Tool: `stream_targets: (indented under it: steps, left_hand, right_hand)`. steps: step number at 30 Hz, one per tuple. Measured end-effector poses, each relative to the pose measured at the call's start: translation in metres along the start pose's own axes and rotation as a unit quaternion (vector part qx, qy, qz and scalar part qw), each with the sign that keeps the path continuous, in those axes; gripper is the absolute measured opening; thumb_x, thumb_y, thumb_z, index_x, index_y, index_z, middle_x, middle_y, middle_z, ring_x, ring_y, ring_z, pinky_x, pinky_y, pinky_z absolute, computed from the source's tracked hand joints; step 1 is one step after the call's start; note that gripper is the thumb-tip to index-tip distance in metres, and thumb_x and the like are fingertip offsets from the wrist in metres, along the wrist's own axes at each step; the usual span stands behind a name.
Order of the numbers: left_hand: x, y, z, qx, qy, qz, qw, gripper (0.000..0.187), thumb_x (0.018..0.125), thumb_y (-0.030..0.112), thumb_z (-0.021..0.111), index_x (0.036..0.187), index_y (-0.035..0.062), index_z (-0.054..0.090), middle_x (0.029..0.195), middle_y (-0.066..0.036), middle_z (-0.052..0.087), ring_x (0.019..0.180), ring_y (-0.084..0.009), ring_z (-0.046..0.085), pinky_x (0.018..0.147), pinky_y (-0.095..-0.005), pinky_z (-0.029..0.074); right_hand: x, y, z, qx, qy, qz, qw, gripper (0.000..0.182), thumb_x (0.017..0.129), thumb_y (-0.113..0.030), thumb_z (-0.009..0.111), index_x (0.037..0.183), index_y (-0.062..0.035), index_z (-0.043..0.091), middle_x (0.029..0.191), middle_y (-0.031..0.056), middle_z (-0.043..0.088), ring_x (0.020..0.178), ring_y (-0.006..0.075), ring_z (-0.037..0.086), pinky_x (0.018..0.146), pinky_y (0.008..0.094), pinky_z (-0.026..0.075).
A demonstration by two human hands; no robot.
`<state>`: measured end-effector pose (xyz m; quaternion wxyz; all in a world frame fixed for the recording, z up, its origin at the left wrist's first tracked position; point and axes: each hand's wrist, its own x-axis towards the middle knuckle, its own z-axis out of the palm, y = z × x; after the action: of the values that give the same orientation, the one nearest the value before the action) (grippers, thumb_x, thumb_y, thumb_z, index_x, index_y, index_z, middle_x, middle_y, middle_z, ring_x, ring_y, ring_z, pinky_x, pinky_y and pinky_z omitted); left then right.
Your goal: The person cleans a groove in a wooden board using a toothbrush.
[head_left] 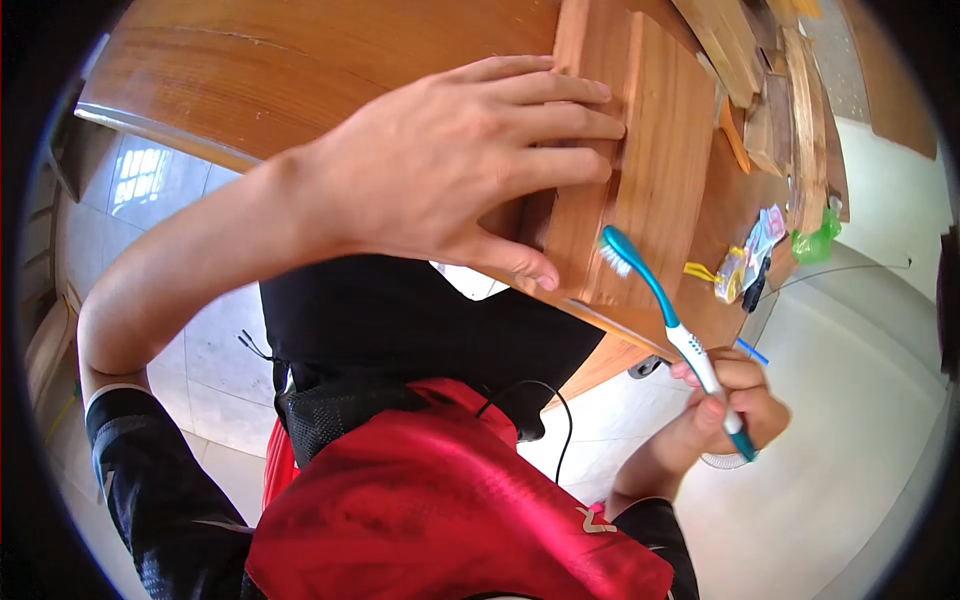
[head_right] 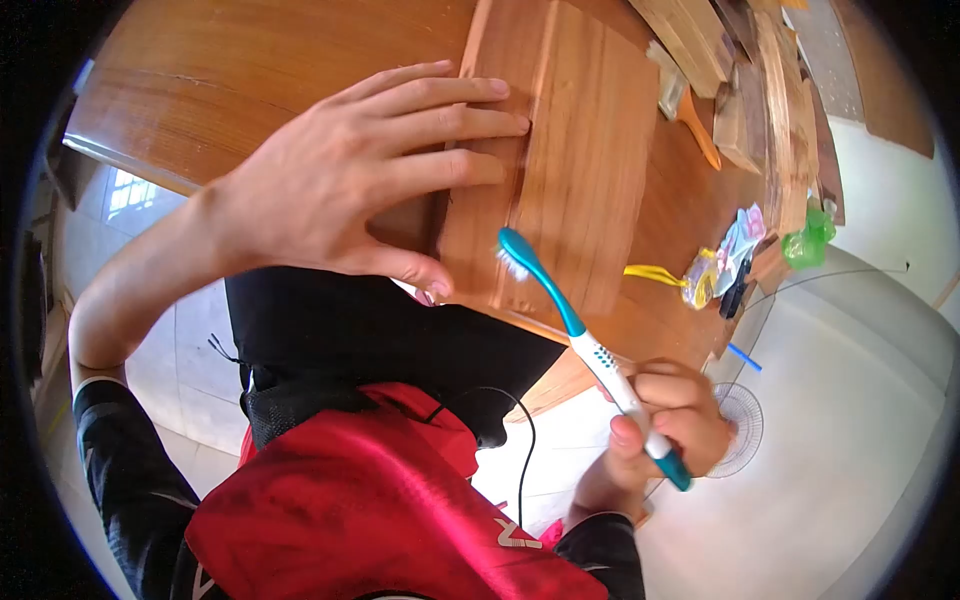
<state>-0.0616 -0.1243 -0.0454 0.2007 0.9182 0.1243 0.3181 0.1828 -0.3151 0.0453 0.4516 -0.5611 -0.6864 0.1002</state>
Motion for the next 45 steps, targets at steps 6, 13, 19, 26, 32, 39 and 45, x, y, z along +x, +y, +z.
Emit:
stream_targets:
  steps: [6, 13, 19, 26, 32, 39, 45]
  left_hand:
    - [0.016, 0.055, 0.034, 0.154, 0.009, -0.098, 0.983, 0.067, 0.078, 0.067, 0.062, 0.119, 0.0129, 0.058, 0.142, -0.006, 0.052, 0.136, -0.0258, 0.045, 0.109, -0.0472, 0.037]
    - [0.015, 0.084, 0.048, 0.173, 0.028, -0.109, 0.978, 0.066, 0.076, 0.060, 0.071, 0.126, 0.0180, 0.064, 0.143, -0.003, 0.053, 0.133, -0.0276, 0.047, 0.108, -0.0455, 0.038]
    - [0.030, 0.082, 0.056, 0.169, -0.003, -0.081, 0.982, 0.064, 0.076, 0.050, 0.076, 0.131, 0.0205, 0.064, 0.143, -0.003, 0.055, 0.129, -0.0296, 0.050, 0.104, -0.0446, 0.042]
    - [0.029, 0.076, 0.051, 0.151, 0.007, -0.066, 0.986, 0.056, 0.070, 0.034, 0.080, 0.123, 0.0202, 0.069, 0.132, -0.002, 0.061, 0.122, -0.0288, 0.054, 0.103, -0.0465, 0.042]
    - [0.042, 0.069, 0.040, 0.137, -0.008, -0.031, 0.990, 0.049, 0.069, 0.026, 0.078, 0.118, 0.0205, 0.072, 0.126, -0.003, 0.063, 0.117, -0.0294, 0.055, 0.099, -0.0462, 0.044]
    - [0.041, 0.060, 0.043, 0.101, 0.003, -0.012, 0.995, 0.048, 0.071, 0.027, 0.077, 0.118, 0.0208, 0.072, 0.124, -0.002, 0.063, 0.113, -0.0275, 0.056, 0.094, -0.0426, 0.046]
    - [0.043, 0.056, 0.048, 0.109, 0.004, 0.037, 0.993, 0.042, 0.076, 0.027, 0.071, 0.117, 0.0199, 0.071, 0.123, -0.001, 0.062, 0.114, -0.0251, 0.056, 0.093, -0.0424, 0.046]
  right_hand:
    - [-0.075, 0.008, -0.005, -0.081, 0.050, -0.093, 0.991, 0.027, 0.099, -0.021, 0.058, 0.104, 0.0064, 0.059, 0.075, 0.0222, 0.069, 0.063, 0.0326, 0.072, 0.054, 0.0368, 0.061]
    - [-0.127, 0.014, 0.009, -0.088, 0.083, -0.029, 0.992, 0.023, 0.086, -0.003, 0.072, 0.104, 0.0083, 0.064, 0.081, 0.0216, 0.071, 0.071, 0.0343, 0.073, 0.062, 0.0360, 0.060]
    - [-0.131, 0.044, 0.016, -0.164, 0.110, -0.059, 0.979, 0.020, 0.096, -0.005, 0.061, 0.111, 0.0079, 0.062, 0.088, 0.0259, 0.071, 0.078, 0.0323, 0.072, 0.064, 0.0333, 0.060]
    - [-0.147, 0.049, 0.037, -0.077, 0.156, 0.011, 0.985, 0.025, 0.093, -0.011, 0.068, 0.112, 0.0035, 0.062, 0.092, 0.0230, 0.070, 0.078, 0.0357, 0.072, 0.065, 0.0366, 0.059]
    - [-0.139, 0.051, 0.049, 0.014, 0.211, 0.058, 0.976, 0.029, 0.099, -0.020, 0.061, 0.114, 0.0052, 0.061, 0.085, 0.0298, 0.069, 0.069, 0.0329, 0.069, 0.056, 0.0335, 0.056]
    - [-0.144, 0.051, 0.057, 0.049, 0.220, 0.078, 0.971, 0.033, 0.101, -0.023, 0.057, 0.121, 0.0037, 0.056, 0.085, 0.0299, 0.068, 0.068, 0.0328, 0.069, 0.051, 0.0344, 0.055]
    - [-0.141, 0.047, 0.059, 0.041, 0.229, 0.105, 0.967, 0.034, 0.103, -0.022, 0.048, 0.115, 0.0098, 0.055, 0.083, 0.0333, 0.065, 0.065, 0.0374, 0.068, 0.047, 0.0362, 0.055]
